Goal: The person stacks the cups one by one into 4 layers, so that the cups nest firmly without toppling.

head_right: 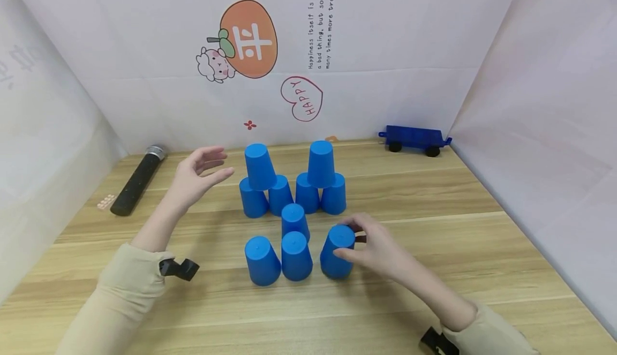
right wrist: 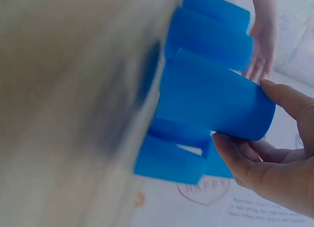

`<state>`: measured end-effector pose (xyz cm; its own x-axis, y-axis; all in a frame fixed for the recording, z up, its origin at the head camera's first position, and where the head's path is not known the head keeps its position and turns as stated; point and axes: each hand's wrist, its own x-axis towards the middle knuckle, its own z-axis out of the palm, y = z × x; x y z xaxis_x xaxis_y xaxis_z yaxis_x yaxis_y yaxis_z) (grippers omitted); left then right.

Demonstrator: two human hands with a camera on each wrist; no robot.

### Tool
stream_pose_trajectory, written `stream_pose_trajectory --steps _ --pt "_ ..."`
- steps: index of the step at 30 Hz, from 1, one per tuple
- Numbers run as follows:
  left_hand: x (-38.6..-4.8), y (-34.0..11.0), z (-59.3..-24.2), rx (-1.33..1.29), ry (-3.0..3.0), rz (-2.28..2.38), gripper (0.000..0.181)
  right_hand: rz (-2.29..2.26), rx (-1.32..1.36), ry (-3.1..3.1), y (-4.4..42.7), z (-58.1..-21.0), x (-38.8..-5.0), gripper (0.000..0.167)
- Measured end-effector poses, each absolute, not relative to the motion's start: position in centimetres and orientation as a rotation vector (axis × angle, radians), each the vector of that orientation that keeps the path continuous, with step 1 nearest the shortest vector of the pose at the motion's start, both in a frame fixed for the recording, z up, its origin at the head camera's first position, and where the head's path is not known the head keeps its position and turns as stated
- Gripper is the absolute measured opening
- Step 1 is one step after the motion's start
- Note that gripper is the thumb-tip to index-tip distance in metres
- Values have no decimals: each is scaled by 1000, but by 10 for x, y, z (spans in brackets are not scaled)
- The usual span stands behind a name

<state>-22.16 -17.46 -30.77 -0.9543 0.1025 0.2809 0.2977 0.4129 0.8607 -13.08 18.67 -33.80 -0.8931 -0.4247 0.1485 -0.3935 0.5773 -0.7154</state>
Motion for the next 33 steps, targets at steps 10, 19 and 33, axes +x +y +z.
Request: stream_pose_trajectory --steps 10,19,33 --pt "-191 -198 -315 -392 -2510 -1591 51 -1088 -781 2931 199 -280 -148 43" --pt "-160 -185 -323 -497 -2485 -1684 47 -1048 -836 2967 183 -208 -177 46" --pt "-127 -152 -356 -619 -2704 -1739 66 -897 -803 2921 127 -167 -241 48"
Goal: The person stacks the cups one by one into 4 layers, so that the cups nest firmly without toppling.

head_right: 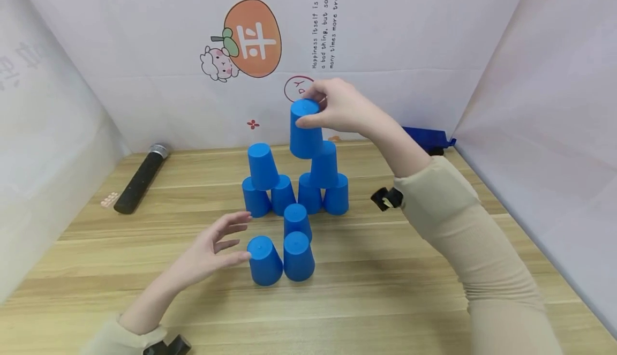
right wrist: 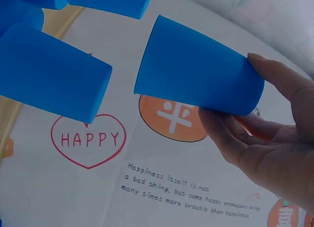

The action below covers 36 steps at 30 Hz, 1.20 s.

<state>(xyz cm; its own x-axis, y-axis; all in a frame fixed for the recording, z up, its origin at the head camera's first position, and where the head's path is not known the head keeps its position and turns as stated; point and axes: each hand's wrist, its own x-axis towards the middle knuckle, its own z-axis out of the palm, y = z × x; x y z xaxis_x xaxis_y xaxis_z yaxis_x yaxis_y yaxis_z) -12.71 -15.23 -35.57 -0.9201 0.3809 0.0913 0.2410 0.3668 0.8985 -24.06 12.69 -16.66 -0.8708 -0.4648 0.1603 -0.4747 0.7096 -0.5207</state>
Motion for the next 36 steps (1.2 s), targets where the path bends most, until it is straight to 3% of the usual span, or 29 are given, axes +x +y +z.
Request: stream_pose_trajectory --steps 13,36 --pt "-124 -138 -374 609 2419 1554 66 905 861 -3000 103 -180 -275 52" --pt "-126 -135 -377 520 2473 1571 50 635 955 -3158 84 -213 -287 46"
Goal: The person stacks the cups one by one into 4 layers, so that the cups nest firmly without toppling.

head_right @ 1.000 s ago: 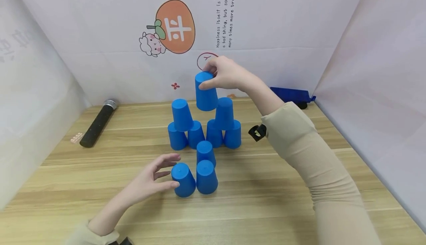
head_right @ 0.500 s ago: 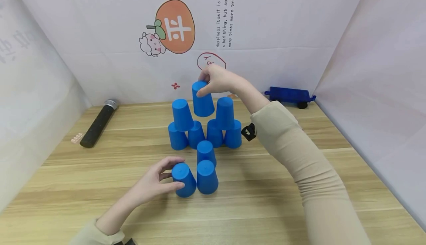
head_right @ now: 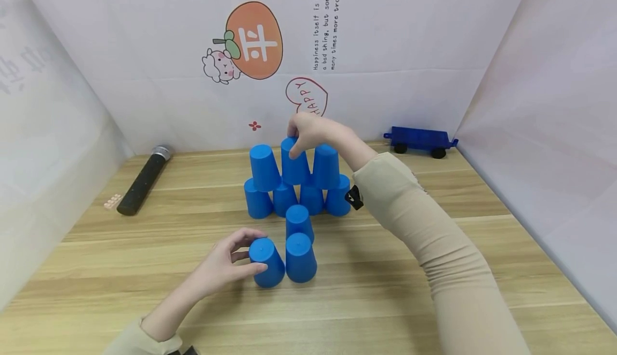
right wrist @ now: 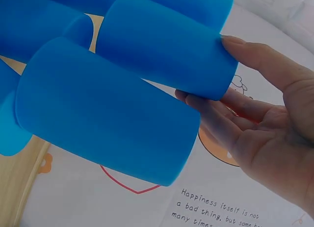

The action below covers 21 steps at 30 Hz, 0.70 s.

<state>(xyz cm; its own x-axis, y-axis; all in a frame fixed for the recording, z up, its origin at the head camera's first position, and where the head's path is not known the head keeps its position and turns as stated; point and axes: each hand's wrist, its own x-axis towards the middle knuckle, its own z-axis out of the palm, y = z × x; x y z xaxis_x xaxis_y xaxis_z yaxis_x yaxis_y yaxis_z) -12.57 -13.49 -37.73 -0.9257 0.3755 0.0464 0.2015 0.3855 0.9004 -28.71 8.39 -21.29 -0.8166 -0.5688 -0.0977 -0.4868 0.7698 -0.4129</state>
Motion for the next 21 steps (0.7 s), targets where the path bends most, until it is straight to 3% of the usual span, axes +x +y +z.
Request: stream_pose_trajectory --steps 21 --pt "-125 -135 -376 511 2459 1575 50 -497 -850 2734 83 -220 -288 45"
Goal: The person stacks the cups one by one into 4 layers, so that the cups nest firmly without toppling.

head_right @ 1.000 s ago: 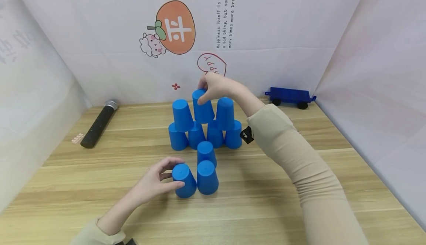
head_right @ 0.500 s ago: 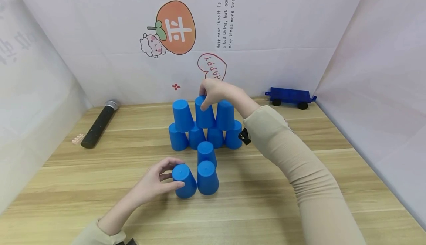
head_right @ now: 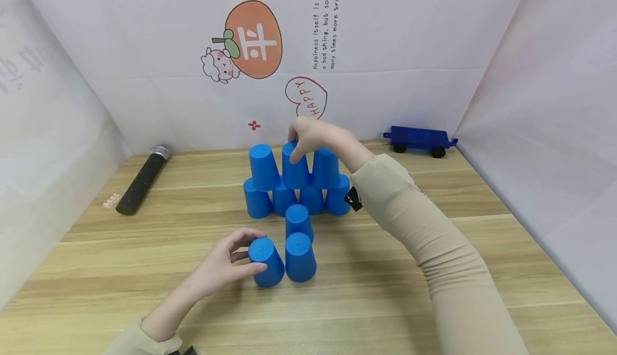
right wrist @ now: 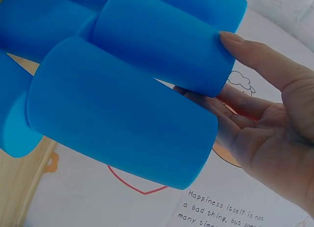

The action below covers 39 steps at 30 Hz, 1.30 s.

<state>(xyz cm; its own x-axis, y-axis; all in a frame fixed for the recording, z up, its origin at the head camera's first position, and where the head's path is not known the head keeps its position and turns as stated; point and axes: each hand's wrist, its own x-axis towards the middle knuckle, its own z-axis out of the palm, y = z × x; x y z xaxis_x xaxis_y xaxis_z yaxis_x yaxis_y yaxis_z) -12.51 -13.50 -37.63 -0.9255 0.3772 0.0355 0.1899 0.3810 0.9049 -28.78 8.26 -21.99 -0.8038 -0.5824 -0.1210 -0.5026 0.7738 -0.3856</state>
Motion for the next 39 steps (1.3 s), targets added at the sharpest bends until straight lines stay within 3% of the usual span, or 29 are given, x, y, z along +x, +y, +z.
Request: stream_pose_trajectory --steps 14,24,33,39 --pt "-124 -135 -376 505 2463 1578 49 -658 -827 2741 93 -210 -278 61" --pt "-127 -138 -370 425 2503 1636 51 -896 -970 2853 129 -201 -237 62" --pt "-137 -153 -344 453 2642 1674 47 -1162 -895 2766 157 -247 -198 52" --pt "-148 -159 -307 467 2733 1640 50 -1188 -910 2703 162 -289 -175 47"
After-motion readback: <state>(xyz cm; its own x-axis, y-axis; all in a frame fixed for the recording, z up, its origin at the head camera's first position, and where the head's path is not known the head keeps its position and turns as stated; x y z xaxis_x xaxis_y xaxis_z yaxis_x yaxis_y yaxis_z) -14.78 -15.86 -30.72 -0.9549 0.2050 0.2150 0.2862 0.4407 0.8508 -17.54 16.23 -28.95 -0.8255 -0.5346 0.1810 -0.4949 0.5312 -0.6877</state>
